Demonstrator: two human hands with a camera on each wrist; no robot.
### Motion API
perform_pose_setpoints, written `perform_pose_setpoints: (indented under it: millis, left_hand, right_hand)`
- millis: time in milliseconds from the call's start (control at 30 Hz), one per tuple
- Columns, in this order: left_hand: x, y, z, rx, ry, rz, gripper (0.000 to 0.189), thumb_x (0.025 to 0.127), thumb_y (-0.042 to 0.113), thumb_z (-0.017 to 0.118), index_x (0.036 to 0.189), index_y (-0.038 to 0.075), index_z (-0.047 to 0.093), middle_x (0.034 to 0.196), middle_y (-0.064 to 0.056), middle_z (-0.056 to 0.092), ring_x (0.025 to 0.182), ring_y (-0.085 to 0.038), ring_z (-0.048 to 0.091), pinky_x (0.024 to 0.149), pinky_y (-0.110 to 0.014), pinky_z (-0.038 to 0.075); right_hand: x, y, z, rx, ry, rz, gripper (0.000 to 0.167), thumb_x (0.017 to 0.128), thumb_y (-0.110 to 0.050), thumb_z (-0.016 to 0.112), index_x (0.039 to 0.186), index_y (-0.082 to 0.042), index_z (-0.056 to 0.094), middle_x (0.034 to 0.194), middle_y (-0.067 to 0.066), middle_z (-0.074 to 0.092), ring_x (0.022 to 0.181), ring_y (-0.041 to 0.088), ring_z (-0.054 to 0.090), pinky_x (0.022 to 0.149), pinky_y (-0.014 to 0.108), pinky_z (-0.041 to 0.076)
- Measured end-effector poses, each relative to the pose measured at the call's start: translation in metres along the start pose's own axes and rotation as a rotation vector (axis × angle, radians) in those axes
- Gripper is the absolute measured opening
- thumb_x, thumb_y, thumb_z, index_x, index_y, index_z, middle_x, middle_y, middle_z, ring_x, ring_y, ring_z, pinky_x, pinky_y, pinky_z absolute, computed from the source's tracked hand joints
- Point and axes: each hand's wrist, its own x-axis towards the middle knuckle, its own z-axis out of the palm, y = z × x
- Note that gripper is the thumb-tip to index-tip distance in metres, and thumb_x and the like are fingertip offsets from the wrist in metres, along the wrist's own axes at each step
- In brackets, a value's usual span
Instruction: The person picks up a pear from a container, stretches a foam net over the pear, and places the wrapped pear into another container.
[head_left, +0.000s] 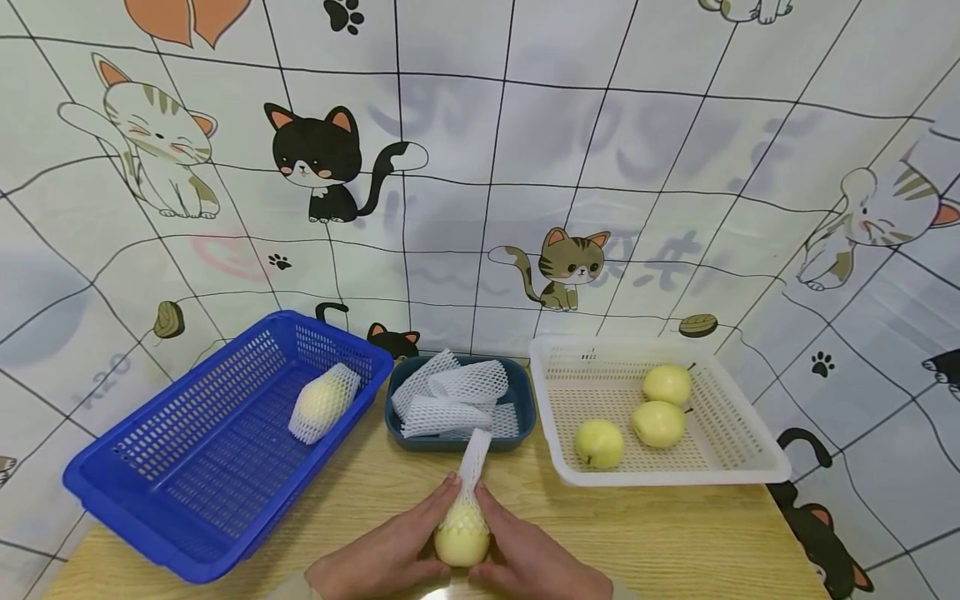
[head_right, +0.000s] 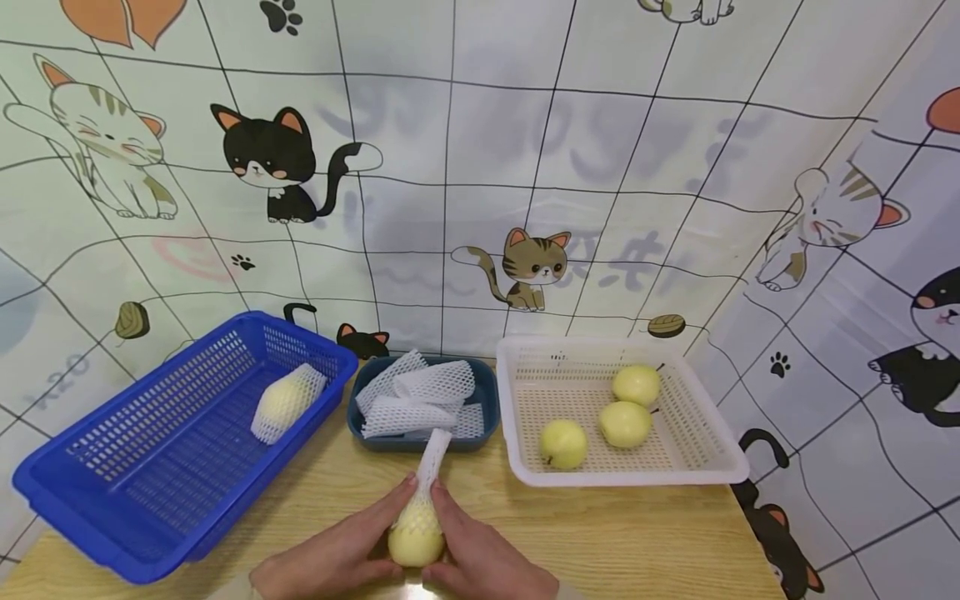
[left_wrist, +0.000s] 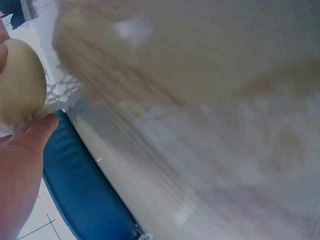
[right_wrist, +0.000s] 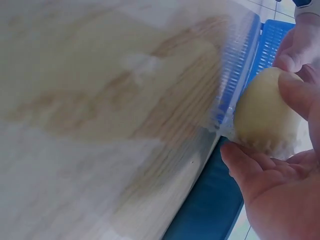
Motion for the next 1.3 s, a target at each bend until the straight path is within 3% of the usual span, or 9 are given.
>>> perform_pose_setpoints:
  millis: [200, 367, 567, 767, 1033, 1300]
  left_hand:
    - [-0.003, 0.001, 0.002, 0.078, 0.121, 0.055, 0.092, 0.1, 0.031, 0.07, 0.167, 0.008, 0.012, 0.168, -0.021, 0.021, 0.151, -0.034, 0.03, 0.118, -0.044, 0.035]
    - [-0.001, 0.003, 0.003, 0.097, 0.235, 0.1, 0.087, 0.1, 0.024, 0.07, 0.165, 0.004, 0.017, 0.166, -0.022, 0.027, 0.151, -0.033, 0.031, 0.118, -0.038, 0.033]
    - [0.001, 0.004, 0.007, 0.12, 0.374, 0.179, 0.081, 0.098, 0.018, 0.072, 0.161, -0.002, 0.026, 0.162, -0.024, 0.035, 0.148, -0.032, 0.037, 0.117, -0.03, 0.032]
    - [0.003, 0.009, 0.012, 0.128, 0.516, 0.206, 0.073, 0.098, 0.018, 0.073, 0.158, -0.002, 0.036, 0.158, -0.023, 0.042, 0.142, -0.033, 0.046, 0.114, -0.026, 0.036]
    - [0.009, 0.015, 0.017, 0.038, 0.702, 0.21, 0.075, 0.082, -0.004, 0.083, 0.149, -0.004, 0.05, 0.147, -0.029, 0.052, 0.133, -0.032, 0.055, 0.094, -0.019, 0.052]
    - [0.016, 0.021, 0.021, -0.128, 0.867, 0.228, 0.066, 0.074, -0.014, 0.083, 0.137, -0.008, 0.062, 0.137, -0.03, 0.06, 0.125, -0.021, 0.062, 0.082, -0.025, 0.058]
  right_hand:
    - [-0.001, -0.002, -0.002, -0.096, 0.118, -0.05, 0.094, 0.098, -0.037, 0.072, 0.167, -0.01, 0.013, 0.159, 0.012, 0.044, 0.132, 0.02, 0.056, 0.103, 0.039, 0.052]
    - [-0.001, -0.003, -0.001, -0.163, 0.249, -0.087, 0.085, 0.097, -0.033, 0.073, 0.162, -0.002, 0.028, 0.153, 0.017, 0.051, 0.124, 0.024, 0.064, 0.096, 0.039, 0.056]
    - [-0.002, -0.01, 0.0, -0.132, 0.393, -0.077, 0.072, 0.092, -0.026, 0.079, 0.149, 0.006, 0.049, 0.141, 0.02, 0.061, 0.112, 0.024, 0.07, 0.084, 0.025, 0.059]
    - [0.0, -0.017, 0.0, -0.125, 0.515, -0.016, 0.062, 0.085, -0.021, 0.086, 0.139, -0.002, 0.062, 0.129, 0.012, 0.069, 0.102, 0.02, 0.072, 0.078, 0.029, 0.061]
    - [0.009, -0.02, 0.001, -0.045, 0.641, -0.012, 0.053, 0.079, -0.012, 0.09, 0.127, -0.011, 0.067, 0.12, 0.002, 0.07, 0.098, 0.015, 0.071, 0.079, 0.029, 0.061]
    - [0.014, -0.02, -0.001, -0.035, 0.72, -0.089, 0.05, 0.076, -0.008, 0.091, 0.118, -0.009, 0.064, 0.112, -0.001, 0.061, 0.105, 0.016, 0.066, 0.087, 0.033, 0.06]
